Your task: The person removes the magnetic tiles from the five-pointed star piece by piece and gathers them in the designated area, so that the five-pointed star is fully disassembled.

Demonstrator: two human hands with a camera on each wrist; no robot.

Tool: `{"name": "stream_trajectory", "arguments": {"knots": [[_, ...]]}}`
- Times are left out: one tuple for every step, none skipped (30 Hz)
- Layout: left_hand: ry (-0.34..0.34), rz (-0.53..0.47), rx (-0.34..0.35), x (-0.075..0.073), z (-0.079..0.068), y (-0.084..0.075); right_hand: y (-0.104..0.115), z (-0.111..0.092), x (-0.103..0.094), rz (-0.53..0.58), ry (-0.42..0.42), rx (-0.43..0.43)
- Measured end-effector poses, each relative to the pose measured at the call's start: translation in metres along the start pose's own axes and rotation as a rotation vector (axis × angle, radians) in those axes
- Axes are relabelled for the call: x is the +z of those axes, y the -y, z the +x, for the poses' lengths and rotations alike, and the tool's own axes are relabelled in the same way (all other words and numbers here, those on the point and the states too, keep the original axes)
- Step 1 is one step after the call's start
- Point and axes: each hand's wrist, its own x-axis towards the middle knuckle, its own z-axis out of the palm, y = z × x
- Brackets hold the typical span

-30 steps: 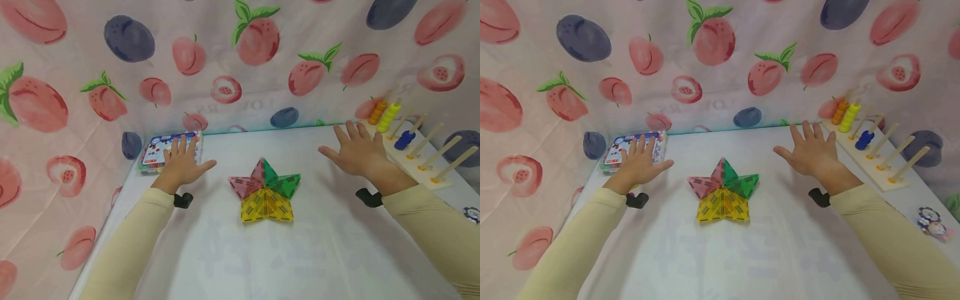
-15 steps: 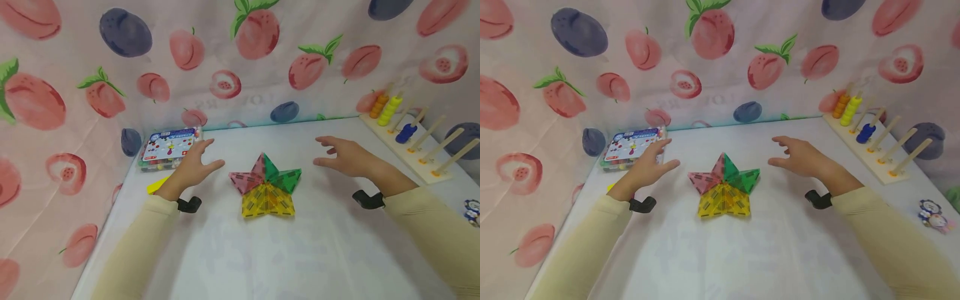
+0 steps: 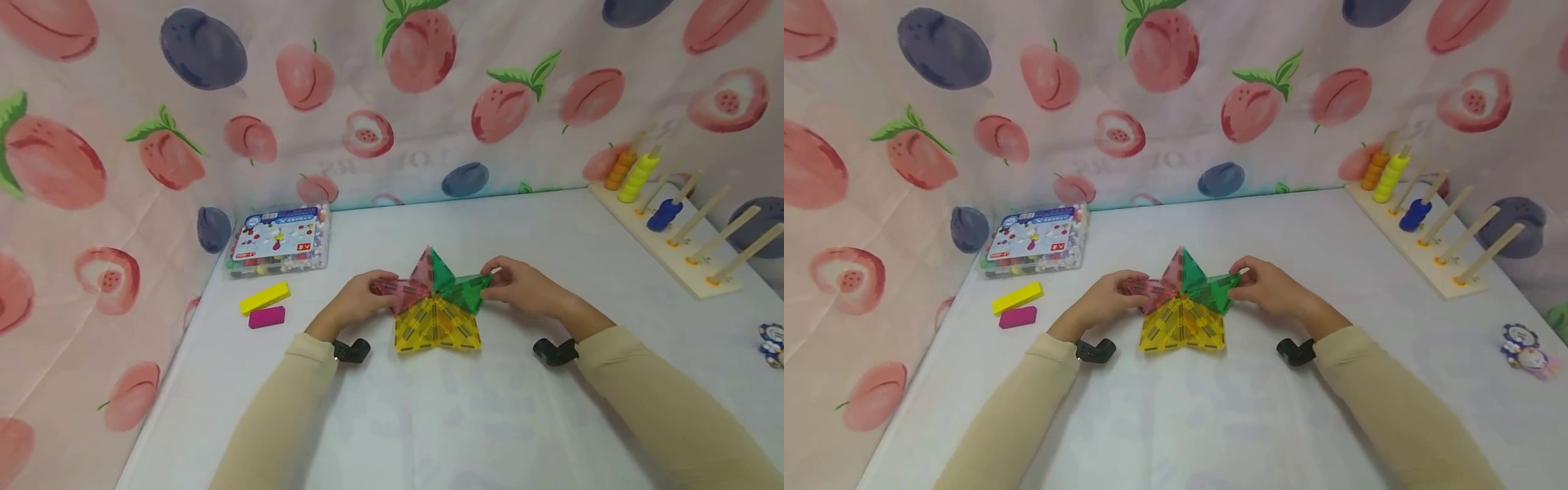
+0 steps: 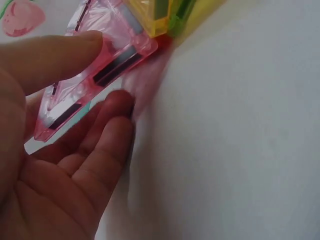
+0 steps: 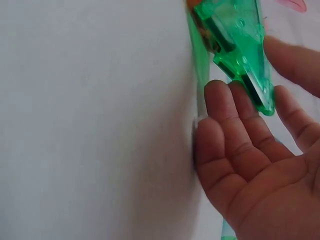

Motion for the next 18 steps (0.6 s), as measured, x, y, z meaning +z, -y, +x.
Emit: {"name": "stream_trajectory", "arguments": {"knots": [[0.003, -0.008, 0.001, 0.001, 0.001, 0.001, 0.000, 0.001, 0.001, 0.000, -0.003, 0.003], [0.008, -0.021, 0.001, 0.002, 0.002, 0.001, 0.000, 0.002, 0.002, -0.001, -0.006, 0.004], [0.012, -0.030, 0.000, 0.003, 0.002, 0.002, 0.000, 0.003, 0.002, -0.003, -0.011, 0.004], [0.017, -0.042, 0.003, 0.004, 0.003, 0.003, -0.001, 0.003, 0.003, -0.002, -0.014, 0.004], [0.019, -0.049, 0.003, 0.004, 0.003, 0.004, -0.001, 0.003, 0.003, 0.001, -0.019, 0.006], [0.020, -0.054, 0.008, 0.005, 0.003, 0.004, -0.001, 0.003, 0.004, 0.005, -0.023, 0.005], [0.019, -0.059, 0.008, 0.005, 0.003, 0.005, -0.001, 0.003, 0.004, 0.007, -0.027, 0.010], [0.019, -0.065, 0.011, 0.005, 0.003, 0.006, -0.001, 0.003, 0.004, 0.014, -0.027, 0.011], [0.019, -0.070, 0.013, 0.006, 0.003, 0.006, -0.001, 0.003, 0.004, 0.020, -0.026, 0.015], [0.019, -0.075, 0.016, 0.006, 0.003, 0.006, -0.002, 0.003, 0.003, 0.024, -0.023, 0.017], [0.018, -0.080, 0.017, 0.006, 0.003, 0.007, -0.002, 0.003, 0.002, 0.027, -0.020, 0.017], [0.016, -0.081, 0.020, 0.006, 0.003, 0.007, -0.003, 0.002, 0.001, 0.027, -0.016, 0.014], [0.016, -0.082, 0.023, 0.006, 0.003, 0.007, -0.003, 0.002, 0.000, 0.031, -0.012, 0.017], [0.014, -0.082, 0.026, 0.006, 0.003, 0.007, -0.005, 0.002, -0.002, 0.039, -0.007, 0.017], [0.011, -0.078, 0.029, 0.006, 0.003, 0.008, -0.006, 0.001, -0.004, 0.048, -0.002, 0.021], [0.008, -0.075, 0.033, 0.006, 0.004, 0.008, -0.008, 0.001, -0.007, 0.053, 0.002, 0.026], [0.004, -0.071, 0.035, 0.005, 0.004, 0.009, -0.010, 0.000, -0.010, 0.057, 0.003, 0.032], [0.000, -0.068, 0.037, 0.005, 0.005, 0.009, -0.012, -0.002, -0.014, 0.068, 0.005, 0.040]]}}
